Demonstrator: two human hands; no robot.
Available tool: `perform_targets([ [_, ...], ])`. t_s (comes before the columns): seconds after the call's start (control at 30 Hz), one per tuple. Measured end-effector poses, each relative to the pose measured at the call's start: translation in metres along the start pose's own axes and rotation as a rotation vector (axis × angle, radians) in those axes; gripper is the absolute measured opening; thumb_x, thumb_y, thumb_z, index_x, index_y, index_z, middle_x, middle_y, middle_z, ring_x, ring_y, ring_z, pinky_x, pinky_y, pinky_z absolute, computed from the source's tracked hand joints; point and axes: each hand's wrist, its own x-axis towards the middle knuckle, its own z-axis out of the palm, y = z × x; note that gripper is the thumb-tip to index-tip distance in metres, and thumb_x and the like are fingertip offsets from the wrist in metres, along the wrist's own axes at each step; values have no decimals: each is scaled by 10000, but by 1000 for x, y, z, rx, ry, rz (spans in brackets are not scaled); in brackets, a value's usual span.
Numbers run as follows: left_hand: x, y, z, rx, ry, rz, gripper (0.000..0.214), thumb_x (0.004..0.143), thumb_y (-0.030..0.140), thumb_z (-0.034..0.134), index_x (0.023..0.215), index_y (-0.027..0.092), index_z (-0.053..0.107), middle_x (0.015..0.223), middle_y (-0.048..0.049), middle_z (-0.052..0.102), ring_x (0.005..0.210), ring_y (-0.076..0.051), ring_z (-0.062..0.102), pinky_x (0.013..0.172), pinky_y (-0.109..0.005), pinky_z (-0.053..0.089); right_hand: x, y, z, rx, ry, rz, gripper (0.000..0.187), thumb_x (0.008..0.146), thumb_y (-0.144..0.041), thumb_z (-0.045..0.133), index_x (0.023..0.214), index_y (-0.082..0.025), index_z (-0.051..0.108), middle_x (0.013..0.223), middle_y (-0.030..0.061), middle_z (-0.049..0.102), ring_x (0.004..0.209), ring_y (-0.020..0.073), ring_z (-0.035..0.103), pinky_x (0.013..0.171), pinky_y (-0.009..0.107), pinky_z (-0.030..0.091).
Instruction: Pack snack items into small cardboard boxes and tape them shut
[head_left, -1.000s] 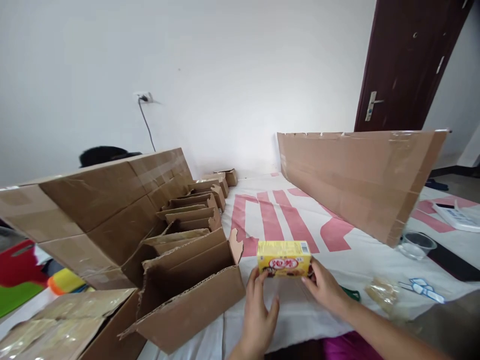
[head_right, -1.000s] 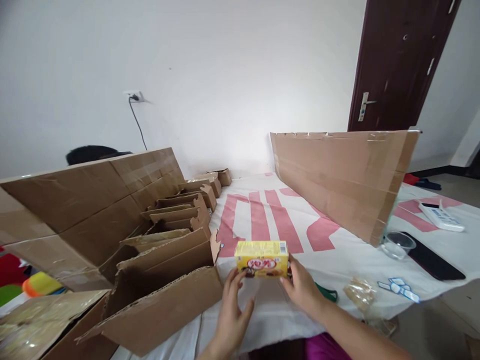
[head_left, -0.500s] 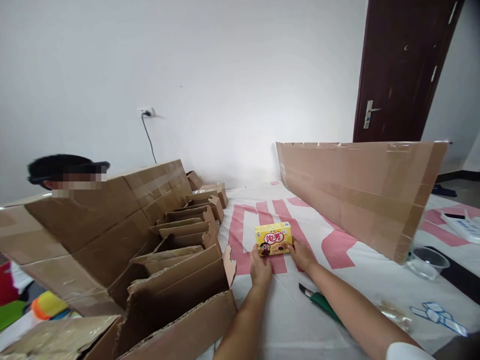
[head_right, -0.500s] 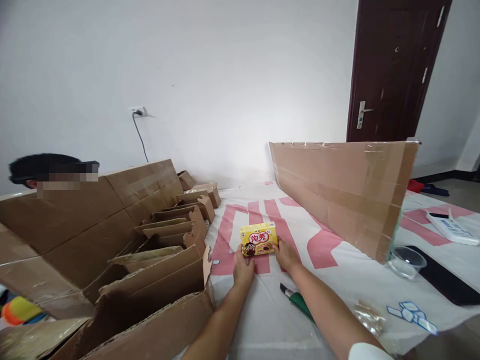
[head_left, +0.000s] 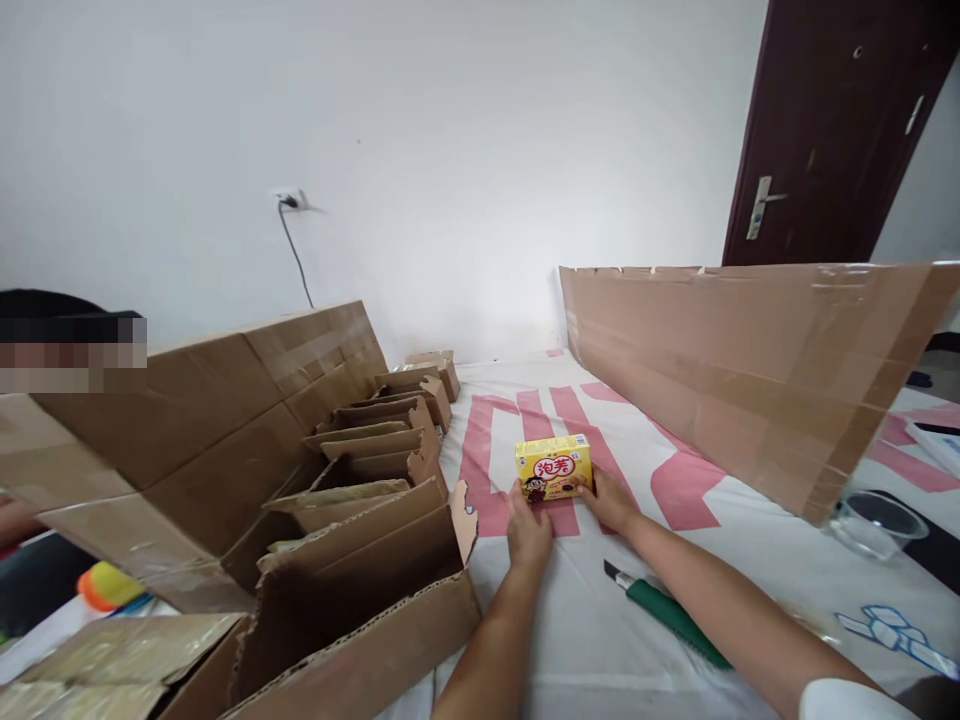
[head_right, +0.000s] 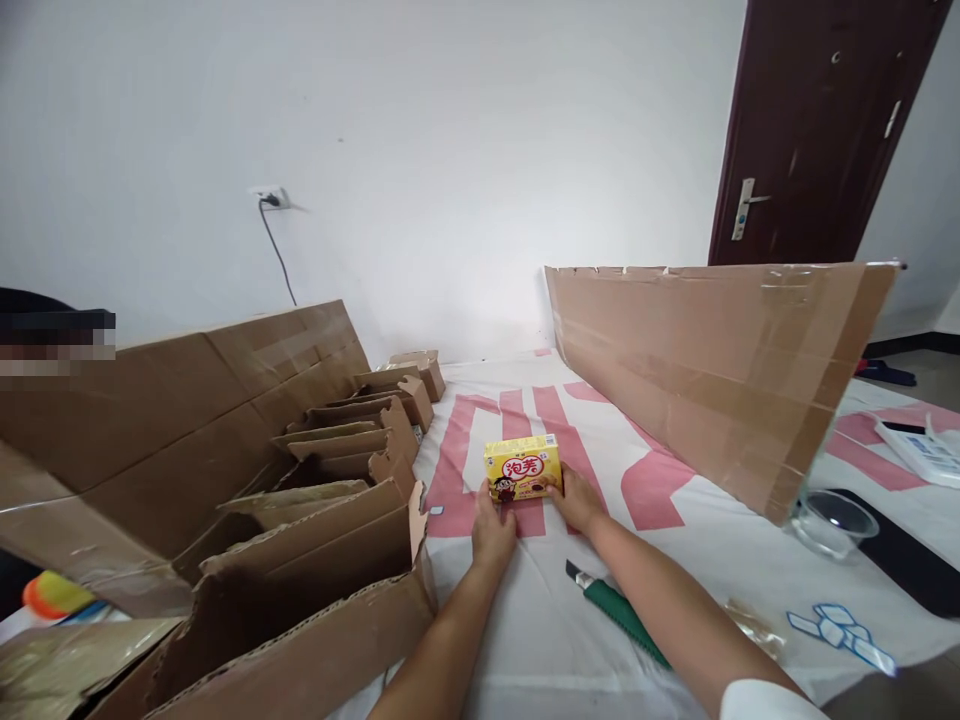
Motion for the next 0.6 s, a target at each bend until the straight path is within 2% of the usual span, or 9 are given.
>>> perform_targets([
  [0.2, -16, 4, -8, 72, -83, 19, 813, 714, 115, 560, 1452, 67, 222, 1508, -216, 315, 1428, -307, 242, 1168, -451, 187, 2, -3, -10, 166, -50, 11, 450, 795, -285, 636, 1221, -187, 533, 1121, 74, 691, 1023, 227, 633, 880, 363, 491],
  [0.33, -42, 3, -21, 109, -201, 66, 768, 691, 174, 618, 1410, 77, 367, 1523, -210, 301, 1440, -345, 190, 1169, -505, 159, -1, -9, -12, 248, -41, 66, 446, 718, -281, 719, 1127, -171, 580, 1062, 89, 710, 977, 244, 655, 858, 387, 515],
  [0.47, -87, -3, -49, 127, -349, 174, 641, 703, 273, 645, 1319, 130, 535, 1498, -166, 369, 1432, -337, 221, 1177, -504, 152, -8, -20, -11, 347, -50, 86, 457, 652, -344, 766, 1037, -164, 597, 994, 94, 725, 925, 279, 672, 827, 447, 534],
  [0.6, -131, -14, -85, 202, -535, 361, 599, 840, 393, 527, 1403, 208, 440, 1547, -125, 256, 1452, -316, 139, 1172, -554, 66, -35, -33, -18, 463, -105, 51, 537, 609, -453, 774, 1026, -168, 589, 1042, 132, 714, 976, 318, 667, 844, 461, 537],
])
